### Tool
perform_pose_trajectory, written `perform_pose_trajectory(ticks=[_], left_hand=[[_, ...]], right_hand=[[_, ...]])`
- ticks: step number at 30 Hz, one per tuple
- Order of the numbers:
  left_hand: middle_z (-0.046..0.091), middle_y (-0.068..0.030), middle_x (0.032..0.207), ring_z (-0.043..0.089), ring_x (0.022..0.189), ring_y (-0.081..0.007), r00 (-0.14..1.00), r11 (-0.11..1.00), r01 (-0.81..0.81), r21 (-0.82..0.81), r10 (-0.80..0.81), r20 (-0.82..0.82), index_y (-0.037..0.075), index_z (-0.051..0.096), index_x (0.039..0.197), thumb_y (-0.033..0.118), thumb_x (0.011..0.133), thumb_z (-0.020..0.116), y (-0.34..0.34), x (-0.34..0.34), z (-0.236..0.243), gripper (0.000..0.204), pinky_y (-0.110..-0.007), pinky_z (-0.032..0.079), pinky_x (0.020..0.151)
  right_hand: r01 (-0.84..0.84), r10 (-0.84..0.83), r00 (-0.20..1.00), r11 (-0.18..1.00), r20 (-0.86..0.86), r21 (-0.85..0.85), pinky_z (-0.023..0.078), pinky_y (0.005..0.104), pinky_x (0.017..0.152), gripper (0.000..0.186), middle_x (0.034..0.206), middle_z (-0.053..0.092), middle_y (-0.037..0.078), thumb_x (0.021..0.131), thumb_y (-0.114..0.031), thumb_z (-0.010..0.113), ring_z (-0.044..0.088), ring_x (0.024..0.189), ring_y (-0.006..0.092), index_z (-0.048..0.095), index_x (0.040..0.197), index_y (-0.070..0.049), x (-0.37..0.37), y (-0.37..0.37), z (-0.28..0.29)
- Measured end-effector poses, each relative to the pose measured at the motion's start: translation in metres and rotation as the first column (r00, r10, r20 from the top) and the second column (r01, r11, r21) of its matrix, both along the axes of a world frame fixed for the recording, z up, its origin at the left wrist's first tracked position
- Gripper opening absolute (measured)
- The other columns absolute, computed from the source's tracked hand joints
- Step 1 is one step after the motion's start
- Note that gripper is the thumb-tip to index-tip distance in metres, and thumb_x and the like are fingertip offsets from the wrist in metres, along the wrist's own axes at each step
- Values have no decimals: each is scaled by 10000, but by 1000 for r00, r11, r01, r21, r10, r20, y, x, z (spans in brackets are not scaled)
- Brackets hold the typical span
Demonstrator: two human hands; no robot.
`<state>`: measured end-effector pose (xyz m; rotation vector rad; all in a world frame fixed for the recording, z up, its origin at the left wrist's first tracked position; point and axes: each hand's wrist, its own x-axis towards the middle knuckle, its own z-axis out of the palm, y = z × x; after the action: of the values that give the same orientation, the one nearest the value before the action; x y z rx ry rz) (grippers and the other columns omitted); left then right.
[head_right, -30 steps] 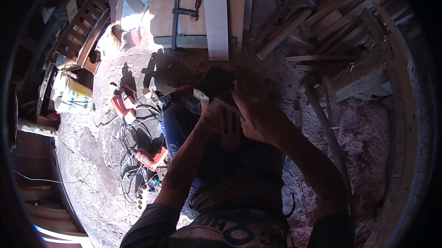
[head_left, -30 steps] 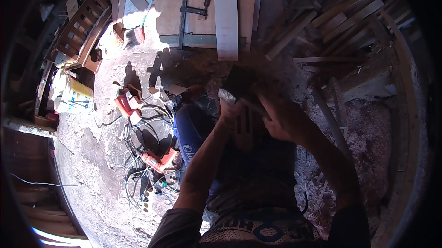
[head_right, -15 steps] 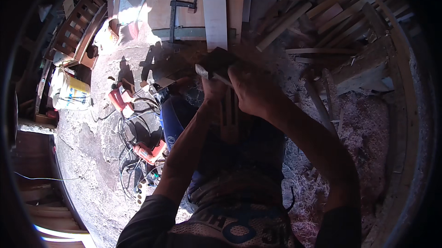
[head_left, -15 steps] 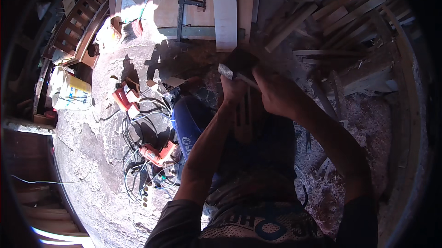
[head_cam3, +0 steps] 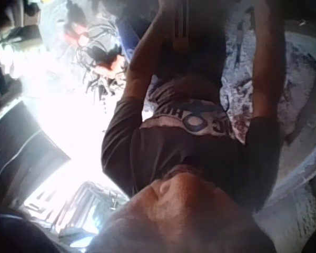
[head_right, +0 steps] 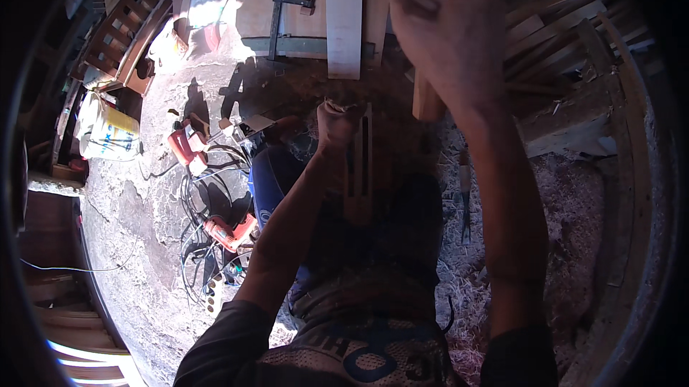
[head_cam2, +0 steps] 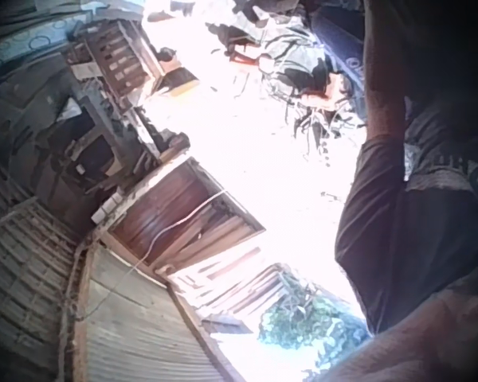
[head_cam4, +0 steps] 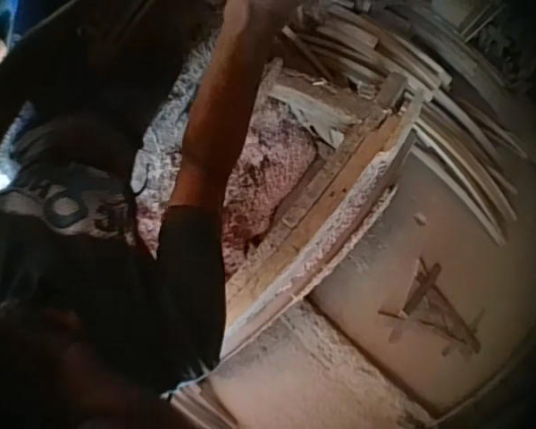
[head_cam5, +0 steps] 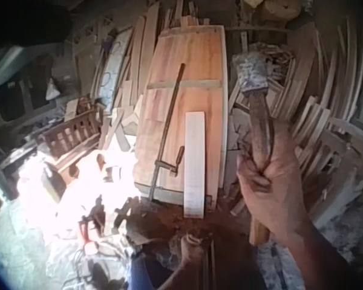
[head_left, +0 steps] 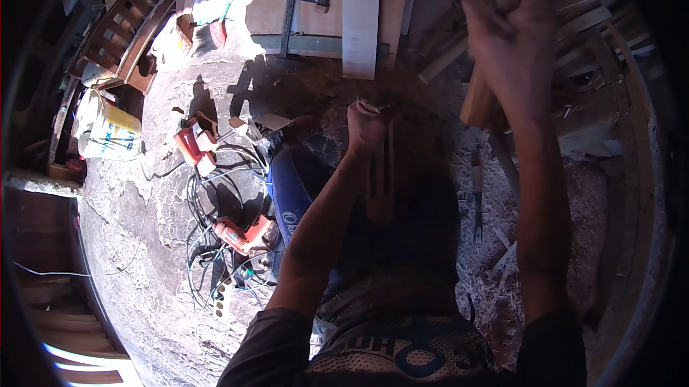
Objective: The person carves a channel in a wood piece using a wide-bladed tool and an axe, repeatedly striking the tool to remove material.
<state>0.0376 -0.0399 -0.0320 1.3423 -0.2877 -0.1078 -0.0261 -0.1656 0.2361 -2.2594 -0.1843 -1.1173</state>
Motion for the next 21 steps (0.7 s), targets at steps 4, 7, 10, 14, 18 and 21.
perform_pose_trajectory(ticks=[4, 7, 10, 14, 18, 21], left_hand=[[705, 11, 906, 625, 801, -72, 966, 999, -30, -42, 39, 257, 20, 726, 958, 92, 829, 719, -2, 1, -6, 148, -274, 510, 692], [711, 10, 901, 622, 806, -71, 992, 997, -80, 2, 79, 95, 20, 727, 926, 92, 831, 716, -6, -23, -14, 120, -273, 510, 698], [712, 13, 890, 619, 807, -67, 999, 996, -23, 92, 26, -33, 24, 725, 915, 99, 835, 718, 4, -4, -18, 110, -268, 506, 692], [713, 13, 886, 617, 800, -62, 994, 984, -112, 136, 113, -1, 18, 719, 906, 115, 835, 725, 1, 7, -31, 120, -265, 501, 675], [716, 12, 889, 623, 792, -66, 999, 990, -47, 134, 47, 3, 15, 722, 925, 130, 829, 736, -11, 1, -15, 150, -270, 501, 671], [717, 12, 890, 628, 790, -76, 990, 975, 61, 213, -32, -136, 27, 732, 959, 132, 825, 740, 2, -7, -25, 170, -281, 501, 669]], right_hand=[[-374, 10, 643, 877, -766, -302, 503, 518, 750, 441, 896, 654, 263, 819, -77, 654, 678, 893, 435, 501, 1225, 0, -40, -17, -143], [-296, 116, 602, 951, -790, -85, 503, 502, 769, 527, 871, 660, 253, 813, -88, 671, 678, 894, 439, 497, 1306, -27, -50, -20, -124], [-239, 163, 648, 971, -744, 4, 512, 429, 747, 580, 836, 659, 203, 843, -118, 684, 693, 799, 342, 481, 1383, -66, -53, -4, -61], [-176, 167, 971, 984, -171, -39, 497, 338, 663, 504, 783, 624, 75, 890, -122, 676, 568, 670, 137, 493, 1355, -58, -14, -7, 5], [81, -100, 974, 991, -201, -103, 530, 413, 735, 397, 844, 674, 162, 869, -122, 675, 676, 718, 269, 530, 1225, -23, 8, -4, -26], [-315, -185, 665, 809, -724, -497, 519, 518, 835, 471, 908, 685, 255, 819, -129, 690, 687, 872, 442, 528, 1244, -9, -25, -6, -152]])
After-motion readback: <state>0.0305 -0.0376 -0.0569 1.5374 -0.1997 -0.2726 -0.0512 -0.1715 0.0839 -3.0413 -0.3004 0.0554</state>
